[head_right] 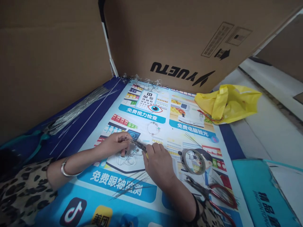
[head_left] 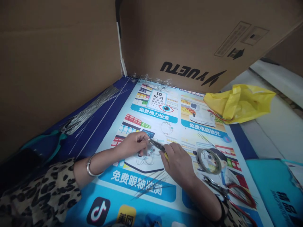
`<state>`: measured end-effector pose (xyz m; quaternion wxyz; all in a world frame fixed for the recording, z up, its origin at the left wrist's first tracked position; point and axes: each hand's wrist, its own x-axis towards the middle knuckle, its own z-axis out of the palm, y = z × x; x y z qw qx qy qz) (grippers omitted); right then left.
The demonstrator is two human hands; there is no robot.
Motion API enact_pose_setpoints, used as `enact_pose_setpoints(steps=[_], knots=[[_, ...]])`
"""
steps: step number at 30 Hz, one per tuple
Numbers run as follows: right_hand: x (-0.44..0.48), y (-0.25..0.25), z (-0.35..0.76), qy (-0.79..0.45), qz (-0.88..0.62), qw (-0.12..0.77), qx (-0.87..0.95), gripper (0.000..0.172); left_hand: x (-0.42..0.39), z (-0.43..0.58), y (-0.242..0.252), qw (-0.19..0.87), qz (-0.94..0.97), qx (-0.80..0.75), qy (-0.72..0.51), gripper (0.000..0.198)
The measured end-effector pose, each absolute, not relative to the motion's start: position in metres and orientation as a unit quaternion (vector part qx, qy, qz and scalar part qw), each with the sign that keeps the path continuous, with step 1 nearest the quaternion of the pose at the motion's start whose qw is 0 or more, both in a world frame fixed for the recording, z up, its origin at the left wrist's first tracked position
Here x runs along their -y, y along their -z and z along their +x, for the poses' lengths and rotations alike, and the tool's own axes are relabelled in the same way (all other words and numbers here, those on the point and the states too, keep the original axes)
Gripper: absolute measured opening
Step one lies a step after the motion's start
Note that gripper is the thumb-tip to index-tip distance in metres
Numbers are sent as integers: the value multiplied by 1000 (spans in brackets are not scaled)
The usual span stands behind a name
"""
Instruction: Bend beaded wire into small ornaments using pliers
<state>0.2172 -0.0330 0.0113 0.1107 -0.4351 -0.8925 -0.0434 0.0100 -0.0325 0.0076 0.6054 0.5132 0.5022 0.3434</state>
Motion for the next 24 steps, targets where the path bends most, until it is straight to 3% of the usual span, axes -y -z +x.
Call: enact_pose_setpoints(steps=[24], knots=[[36,-14,218,25,-453,130,882,12,49,22,-3,528,525,-524,-413,5]])
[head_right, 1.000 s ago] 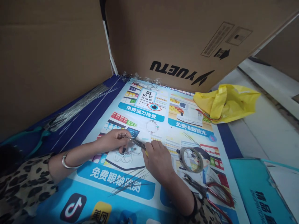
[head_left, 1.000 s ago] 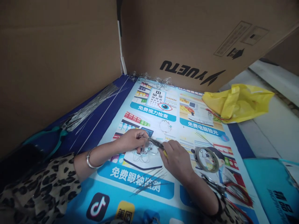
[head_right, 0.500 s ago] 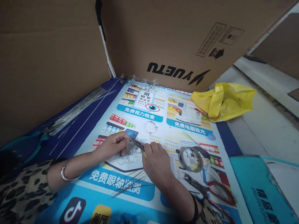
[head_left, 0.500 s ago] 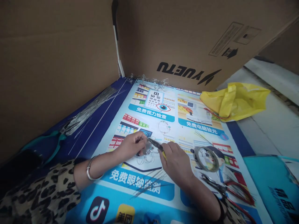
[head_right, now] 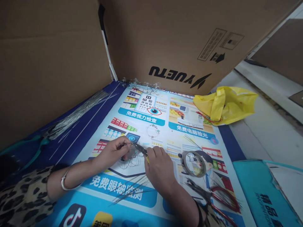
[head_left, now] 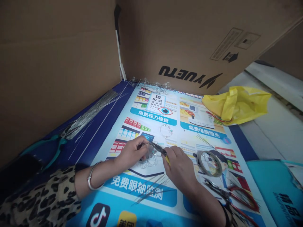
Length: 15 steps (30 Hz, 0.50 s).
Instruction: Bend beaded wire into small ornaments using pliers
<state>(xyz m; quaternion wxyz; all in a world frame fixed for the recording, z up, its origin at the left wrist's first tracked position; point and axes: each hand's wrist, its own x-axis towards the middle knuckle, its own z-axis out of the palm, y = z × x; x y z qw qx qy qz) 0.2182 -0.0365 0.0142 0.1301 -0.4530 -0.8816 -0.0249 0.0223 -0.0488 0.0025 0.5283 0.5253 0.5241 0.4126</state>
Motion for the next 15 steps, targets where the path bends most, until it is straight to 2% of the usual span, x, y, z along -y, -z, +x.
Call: enact_pose_setpoints(steps=[15], knots=[[39,-19,215,32,-461,147,875,17,50,22,-8,449,544,-569,-423,10]])
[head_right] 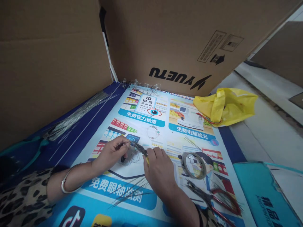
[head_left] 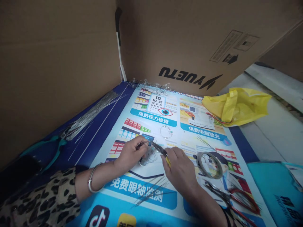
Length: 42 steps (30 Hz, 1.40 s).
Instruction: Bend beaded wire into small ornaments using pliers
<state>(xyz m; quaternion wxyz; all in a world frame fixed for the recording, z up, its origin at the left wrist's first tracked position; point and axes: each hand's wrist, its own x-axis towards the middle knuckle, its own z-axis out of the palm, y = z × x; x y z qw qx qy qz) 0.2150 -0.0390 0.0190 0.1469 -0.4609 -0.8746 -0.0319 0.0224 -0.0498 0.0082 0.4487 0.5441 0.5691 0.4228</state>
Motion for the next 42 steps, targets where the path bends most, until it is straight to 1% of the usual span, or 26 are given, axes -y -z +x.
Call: enact_pose_setpoints(steps=[8,16,27,34,42], knots=[[40,-16,209,32,-474,159,866,18,48,24,-11,420,554,-577,-428,15],[46,-14,202,36,-500,168,849,19,47,26,-14,399,541,-597,-438,11],[54,-15,191,46,-526,164,833,15,47,24,-7,364,566,-588,-449,12],[58,-21,187,104,-525,155,830,16,49,22,-6,329,592,-584,-448,14],[64,-19,182,90,-535,178,821,15,50,21,-9,258,640,-576,-438,15]])
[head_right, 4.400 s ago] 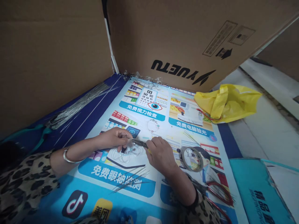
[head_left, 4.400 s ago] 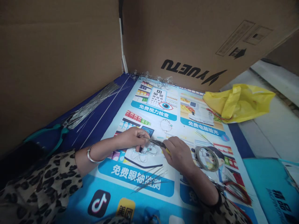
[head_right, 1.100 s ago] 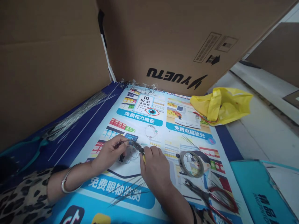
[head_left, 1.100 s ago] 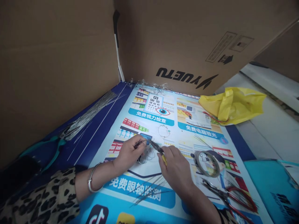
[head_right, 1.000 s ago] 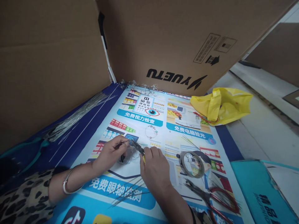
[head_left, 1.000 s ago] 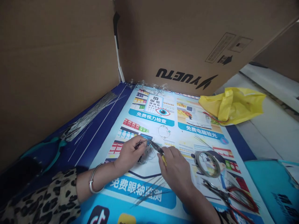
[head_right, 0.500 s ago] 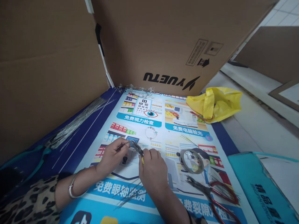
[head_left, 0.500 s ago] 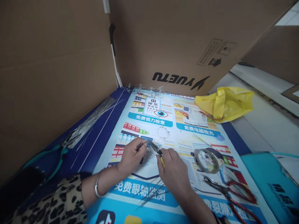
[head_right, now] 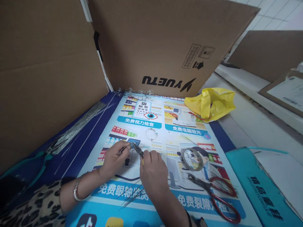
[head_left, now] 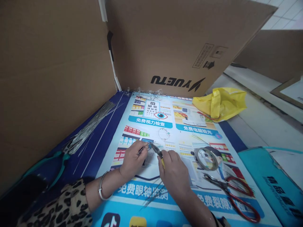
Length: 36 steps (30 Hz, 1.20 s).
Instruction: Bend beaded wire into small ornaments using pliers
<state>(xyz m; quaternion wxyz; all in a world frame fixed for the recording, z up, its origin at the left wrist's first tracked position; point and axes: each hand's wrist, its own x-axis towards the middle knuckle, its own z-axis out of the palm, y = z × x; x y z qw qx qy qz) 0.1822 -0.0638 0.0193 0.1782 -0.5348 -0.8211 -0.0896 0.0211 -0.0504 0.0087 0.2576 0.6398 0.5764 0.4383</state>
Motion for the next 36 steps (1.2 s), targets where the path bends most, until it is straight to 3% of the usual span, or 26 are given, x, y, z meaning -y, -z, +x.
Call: enact_pose_setpoints(steps=[11,26,36], knots=[[66,-17,183,79,-547,186,812,14,51,20,-7,228,656,-576,-432,12],[42,-15,213,16,-488,120,865,15,34,7,-18,588,508,-512,-365,17],[18,-1,221,-36,-421,129,897,18,25,-3,-11,673,459,-467,-345,20]])
